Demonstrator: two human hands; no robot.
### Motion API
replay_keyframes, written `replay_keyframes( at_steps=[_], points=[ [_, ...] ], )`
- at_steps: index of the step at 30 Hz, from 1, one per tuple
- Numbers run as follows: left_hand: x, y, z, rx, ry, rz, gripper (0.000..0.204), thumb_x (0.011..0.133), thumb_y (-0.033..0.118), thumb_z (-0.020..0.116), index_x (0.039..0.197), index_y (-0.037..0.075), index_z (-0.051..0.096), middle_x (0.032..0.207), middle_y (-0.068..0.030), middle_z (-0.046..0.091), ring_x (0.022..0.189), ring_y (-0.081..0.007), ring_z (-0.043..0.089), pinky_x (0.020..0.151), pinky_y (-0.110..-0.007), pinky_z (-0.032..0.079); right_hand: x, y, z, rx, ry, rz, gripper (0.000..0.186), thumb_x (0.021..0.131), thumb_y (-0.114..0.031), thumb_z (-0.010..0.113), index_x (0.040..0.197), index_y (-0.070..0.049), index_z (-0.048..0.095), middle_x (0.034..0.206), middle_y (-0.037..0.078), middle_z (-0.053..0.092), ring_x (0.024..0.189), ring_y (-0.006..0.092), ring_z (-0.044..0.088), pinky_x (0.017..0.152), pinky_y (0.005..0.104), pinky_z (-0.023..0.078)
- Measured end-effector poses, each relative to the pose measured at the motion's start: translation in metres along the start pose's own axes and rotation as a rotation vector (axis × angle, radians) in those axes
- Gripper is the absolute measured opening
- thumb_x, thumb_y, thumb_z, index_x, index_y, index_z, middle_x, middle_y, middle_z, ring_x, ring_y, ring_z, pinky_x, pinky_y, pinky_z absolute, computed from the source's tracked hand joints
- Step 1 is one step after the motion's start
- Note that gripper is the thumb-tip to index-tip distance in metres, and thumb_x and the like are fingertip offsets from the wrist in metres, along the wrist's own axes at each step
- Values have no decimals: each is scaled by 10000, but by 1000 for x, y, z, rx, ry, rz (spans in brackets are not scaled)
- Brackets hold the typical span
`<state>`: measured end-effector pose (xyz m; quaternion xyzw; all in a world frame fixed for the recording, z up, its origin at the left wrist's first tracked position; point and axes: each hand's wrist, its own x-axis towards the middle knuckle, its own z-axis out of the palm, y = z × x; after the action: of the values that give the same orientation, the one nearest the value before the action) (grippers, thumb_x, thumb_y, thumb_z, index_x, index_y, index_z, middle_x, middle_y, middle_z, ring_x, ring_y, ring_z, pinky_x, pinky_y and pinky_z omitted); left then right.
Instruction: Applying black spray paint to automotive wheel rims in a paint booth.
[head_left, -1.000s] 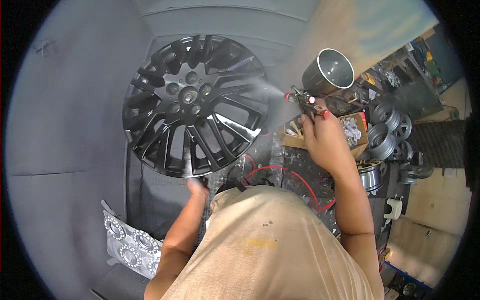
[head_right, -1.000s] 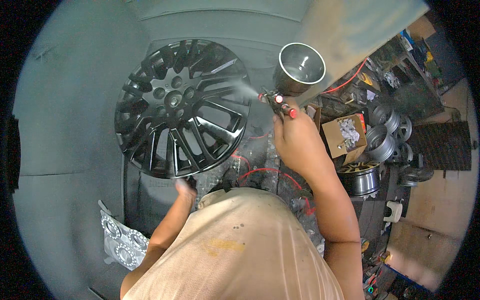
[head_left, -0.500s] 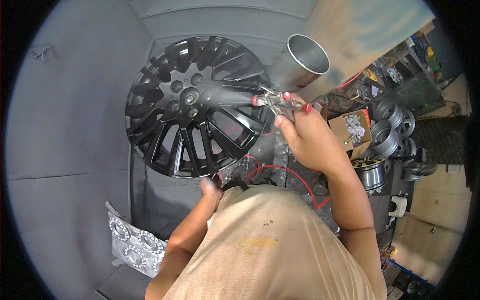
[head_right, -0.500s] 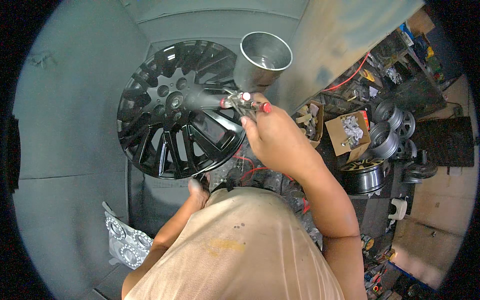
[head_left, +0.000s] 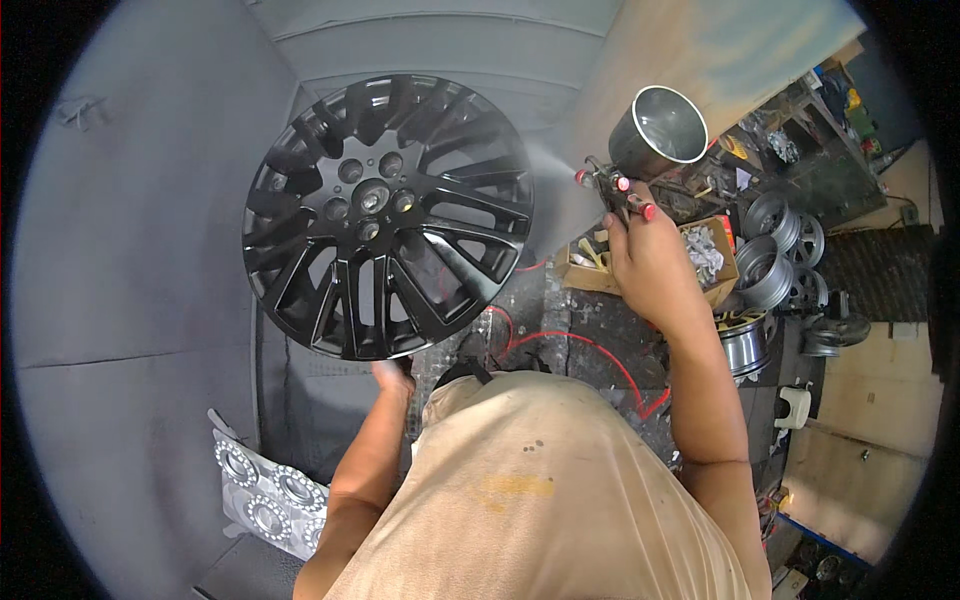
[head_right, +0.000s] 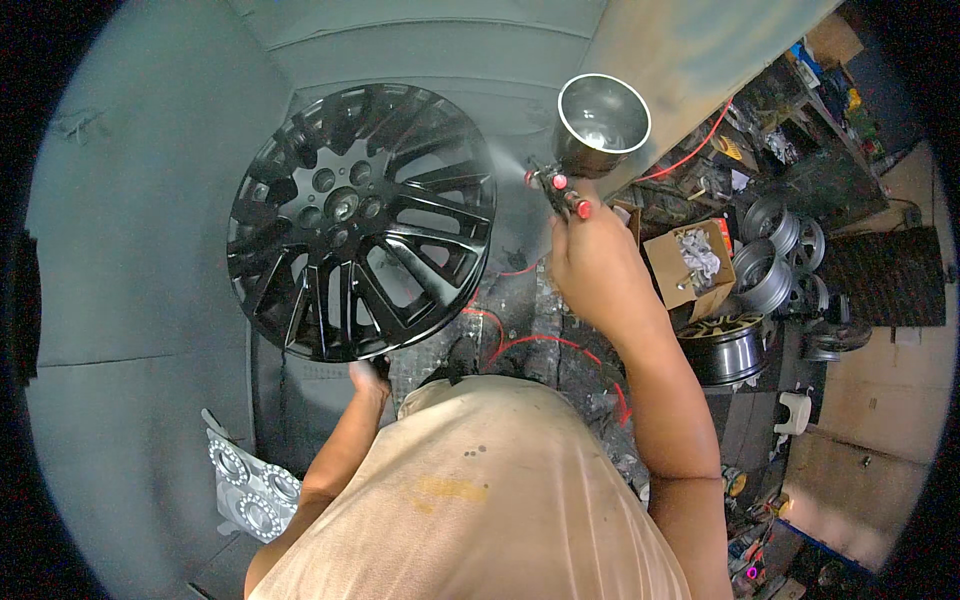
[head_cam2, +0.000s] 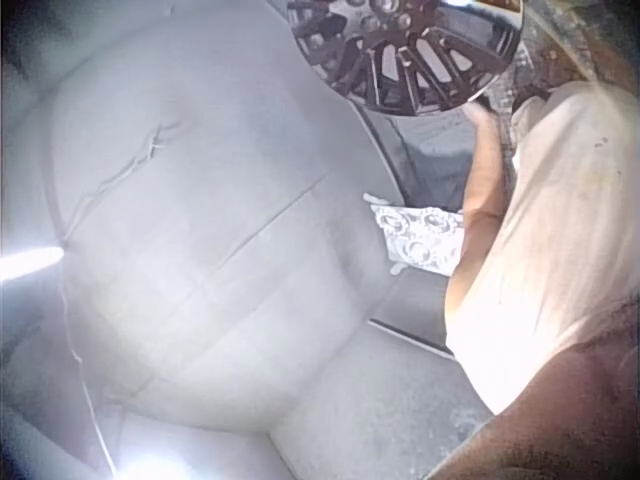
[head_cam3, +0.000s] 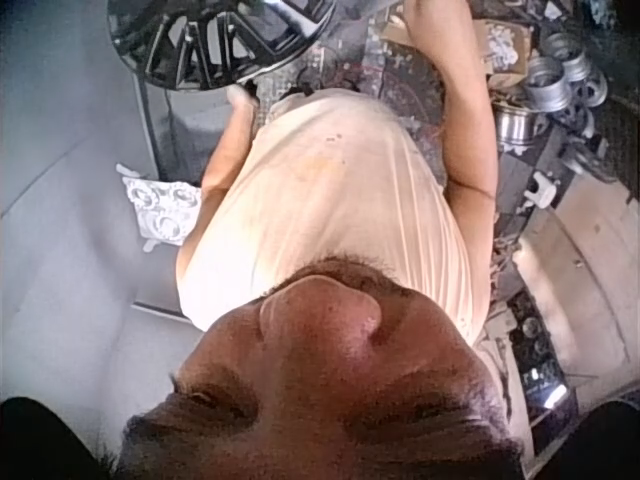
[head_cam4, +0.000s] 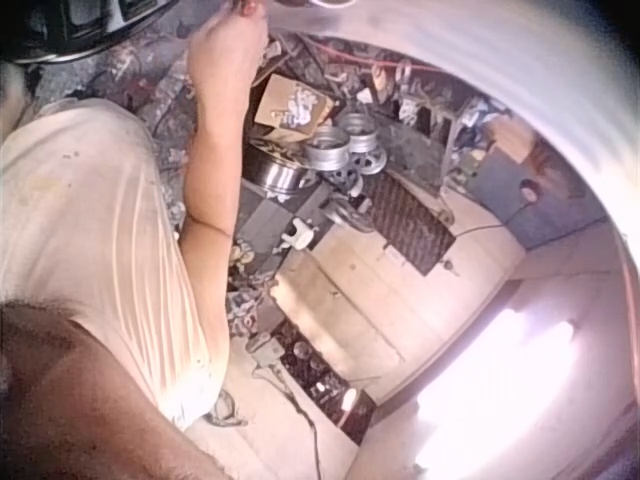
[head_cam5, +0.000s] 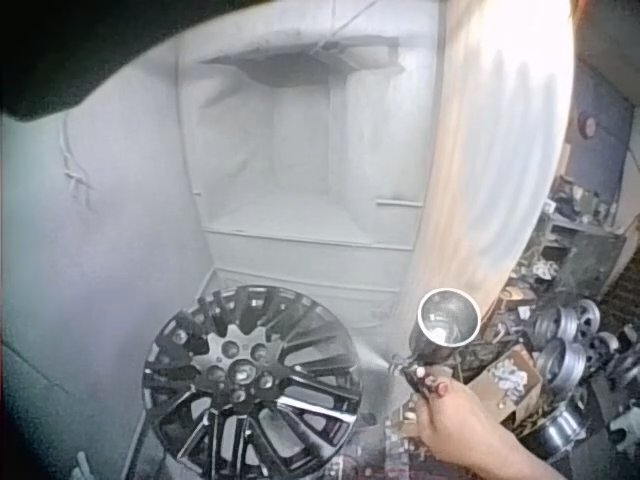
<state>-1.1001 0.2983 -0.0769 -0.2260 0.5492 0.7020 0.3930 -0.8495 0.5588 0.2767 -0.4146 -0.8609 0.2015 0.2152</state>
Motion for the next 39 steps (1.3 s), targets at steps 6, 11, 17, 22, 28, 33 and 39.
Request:
replay_keyframes(
  at_steps=[6, 11, 17, 22, 28, 33, 39],
  points=[
    [24, 15, -19, -9, 35, 114, 291, 966, 360, 568, 1127, 145, 682, 1070, -28, 707, 1021, -219, 664, 922, -412, 515, 12, -7, 8, -16, -37, -7, 222, 974, -79, 550, 1098, 105, 549, 962, 315, 615, 917, 510, 586, 791, 499, 479],
    [18, 19, -10, -139, 56, 131, 290, 954, 362, 607, 1097, 123, 685, 968, -23, 713, 772, -207, 650, 685, -294, 513, 8, -33, 9, 111, -38, -129, 217, 979, -85, 550, 1050, 120, 564, 930, 303, 621, 866, 492, 599, 772, 486, 484],
    [-24, -21, 17, -72, 115, -61, 262, 1027, 265, 444, 1064, 91, 636, 935, -87, 661, 702, -225, 631, 597, -312, 545, 9, -39, 5, 249, -142, -281, 252, 968, -79, 539, 1183, 51, 516, 897, 305, 635, 859, 517, 608, 761, 531, 484],
    [-25, -33, 23, -51, 135, -136, 315, 1038, 255, 380, 1133, 92, 632, 974, -85, 680, 795, -238, 676, 614, -303, 544, 9, -28, 10, 103, -56, -58, 221, 961, -89, 555, 1134, 46, 531, 901, 309, 640, 881, 519, 614, 769, 542, 488],
    [-29, -7, 14, -14, 95, -93, 245, 976, 347, 586, 1101, 153, 667, 1005, 20, 693, 844, -159, 626, 687, -310, 500, 8, -3, 7, -43, 13, -16, 207, 950, -92, 567, 1103, 43, 529, 915, 318, 643, 895, 528, 617, 789, 574, 471],
    [-27, 19, 18, -7, -89, 2, 487, 914, 449, 686, 1298, 150, 653, 1210, 2, 690, 1079, -202, 662, 926, -375, 521, 10, -9, 15, -74, -13, -14, 207, 954, -85, 548, 1118, 41, 537, 925, 312, 641, 892, 503, 618, 782, 554, 480],
    [13, 27, -13, -10, -56, 142, 404, 970, 381, 593, 1278, 128, 658, 1225, -40, 690, 1086, -234, 673, 968, -430, 524, 7, -44, 14, 114, -43, -210, 253, 970, -75, 519, 1195, 38, 549, 942, 300, 638, 891, 493, 608, 779, 534, 483]
  ],
)
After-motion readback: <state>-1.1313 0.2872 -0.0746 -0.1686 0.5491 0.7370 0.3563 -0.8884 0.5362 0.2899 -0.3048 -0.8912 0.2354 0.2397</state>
